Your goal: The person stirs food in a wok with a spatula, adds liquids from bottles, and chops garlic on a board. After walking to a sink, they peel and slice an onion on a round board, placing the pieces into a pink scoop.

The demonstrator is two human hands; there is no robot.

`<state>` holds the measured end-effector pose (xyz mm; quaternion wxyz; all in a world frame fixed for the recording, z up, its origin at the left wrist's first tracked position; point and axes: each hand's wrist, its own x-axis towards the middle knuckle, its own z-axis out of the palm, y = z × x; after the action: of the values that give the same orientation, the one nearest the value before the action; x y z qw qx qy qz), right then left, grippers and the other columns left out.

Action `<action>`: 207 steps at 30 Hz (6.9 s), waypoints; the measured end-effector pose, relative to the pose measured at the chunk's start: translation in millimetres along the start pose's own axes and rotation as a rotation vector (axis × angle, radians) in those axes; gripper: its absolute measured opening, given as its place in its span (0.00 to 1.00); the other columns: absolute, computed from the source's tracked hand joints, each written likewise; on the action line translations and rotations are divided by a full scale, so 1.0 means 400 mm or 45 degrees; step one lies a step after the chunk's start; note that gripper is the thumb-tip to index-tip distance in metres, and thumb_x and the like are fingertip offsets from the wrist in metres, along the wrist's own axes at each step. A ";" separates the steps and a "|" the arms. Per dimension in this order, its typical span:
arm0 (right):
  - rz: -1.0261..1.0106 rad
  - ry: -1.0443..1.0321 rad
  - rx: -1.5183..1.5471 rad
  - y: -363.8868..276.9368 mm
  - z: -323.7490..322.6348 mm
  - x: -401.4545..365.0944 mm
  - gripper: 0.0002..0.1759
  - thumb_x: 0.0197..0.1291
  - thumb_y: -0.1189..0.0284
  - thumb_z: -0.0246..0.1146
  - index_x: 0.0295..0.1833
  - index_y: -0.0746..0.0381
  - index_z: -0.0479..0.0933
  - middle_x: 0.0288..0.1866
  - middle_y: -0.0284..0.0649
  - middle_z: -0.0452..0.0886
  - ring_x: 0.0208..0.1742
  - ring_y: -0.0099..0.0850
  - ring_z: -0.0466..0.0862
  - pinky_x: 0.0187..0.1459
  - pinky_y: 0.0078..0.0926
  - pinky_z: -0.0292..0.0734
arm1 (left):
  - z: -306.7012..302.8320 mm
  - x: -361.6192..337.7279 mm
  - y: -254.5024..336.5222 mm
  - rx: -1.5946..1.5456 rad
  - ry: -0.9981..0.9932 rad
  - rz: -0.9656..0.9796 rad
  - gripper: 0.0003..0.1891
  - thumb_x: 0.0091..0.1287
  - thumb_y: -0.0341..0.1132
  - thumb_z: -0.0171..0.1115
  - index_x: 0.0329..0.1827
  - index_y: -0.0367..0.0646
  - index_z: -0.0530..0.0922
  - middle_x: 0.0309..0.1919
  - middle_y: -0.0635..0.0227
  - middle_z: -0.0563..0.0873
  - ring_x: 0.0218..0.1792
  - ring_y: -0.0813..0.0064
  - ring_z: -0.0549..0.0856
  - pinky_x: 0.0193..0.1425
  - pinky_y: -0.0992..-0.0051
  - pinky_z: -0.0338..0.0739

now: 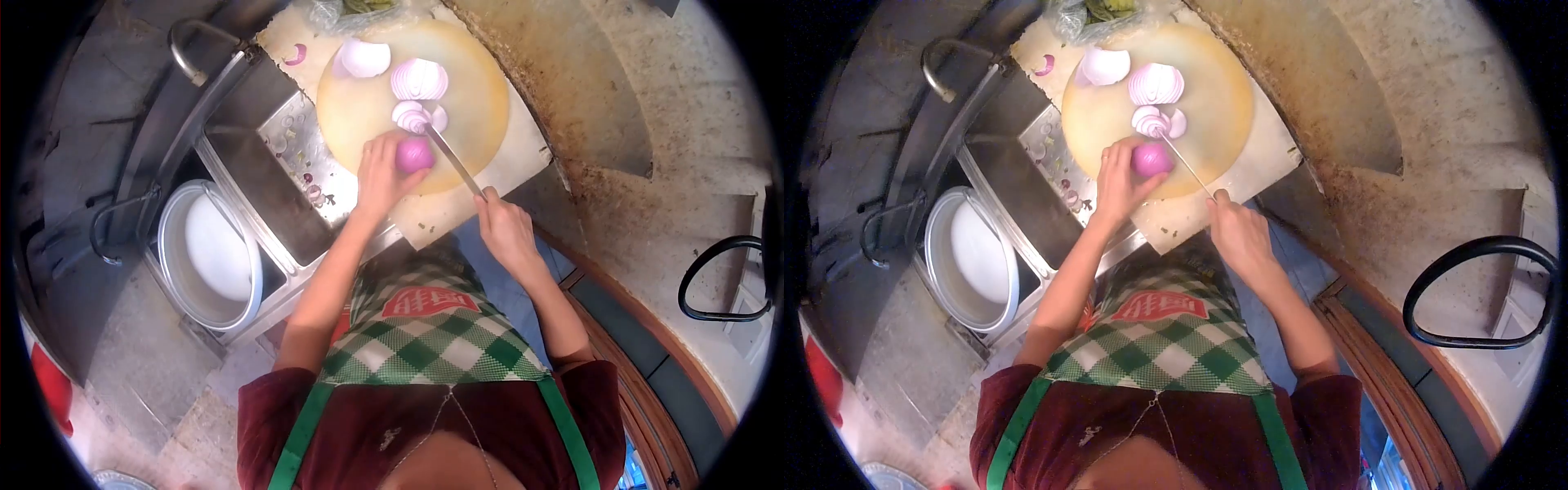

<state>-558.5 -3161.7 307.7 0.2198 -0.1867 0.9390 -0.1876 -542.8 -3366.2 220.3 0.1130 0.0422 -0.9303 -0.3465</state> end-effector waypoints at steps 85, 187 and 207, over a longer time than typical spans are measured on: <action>-0.141 -0.056 0.071 -0.100 0.158 0.233 0.13 0.63 0.68 0.50 0.37 0.68 0.72 0.22 0.57 0.77 0.29 0.54 0.79 0.34 0.48 0.74 | -0.006 -0.051 -0.086 -0.288 0.231 -0.107 0.16 0.53 0.30 0.67 0.44 0.38 0.75 0.43 0.56 0.76 0.44 0.56 0.75 0.52 0.65 0.70; 0.348 -0.253 1.649 0.025 0.222 0.162 0.17 0.66 0.61 0.51 0.47 0.65 0.68 0.13 0.37 0.68 0.08 0.27 0.69 0.10 0.25 0.65 | 0.133 0.084 0.042 -0.199 0.525 -0.075 0.31 0.46 0.40 0.68 0.56 0.42 0.74 0.50 0.53 0.77 0.53 0.53 0.74 0.58 0.60 0.67; 0.036 0.038 1.264 0.047 0.244 0.153 0.28 0.60 0.74 0.52 0.64 0.70 0.53 0.26 0.48 0.75 0.11 0.33 0.75 0.11 0.29 0.71 | 0.032 0.072 0.067 -0.249 0.620 0.081 0.22 0.63 0.42 0.55 0.55 0.37 0.70 0.54 0.52 0.73 0.55 0.51 0.72 0.61 0.60 0.65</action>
<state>-567.6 -3198.2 197.3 0.2712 -0.0441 0.7417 -0.6119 -573.8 -3342.2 233.6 0.3478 0.0837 -0.8386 -0.4107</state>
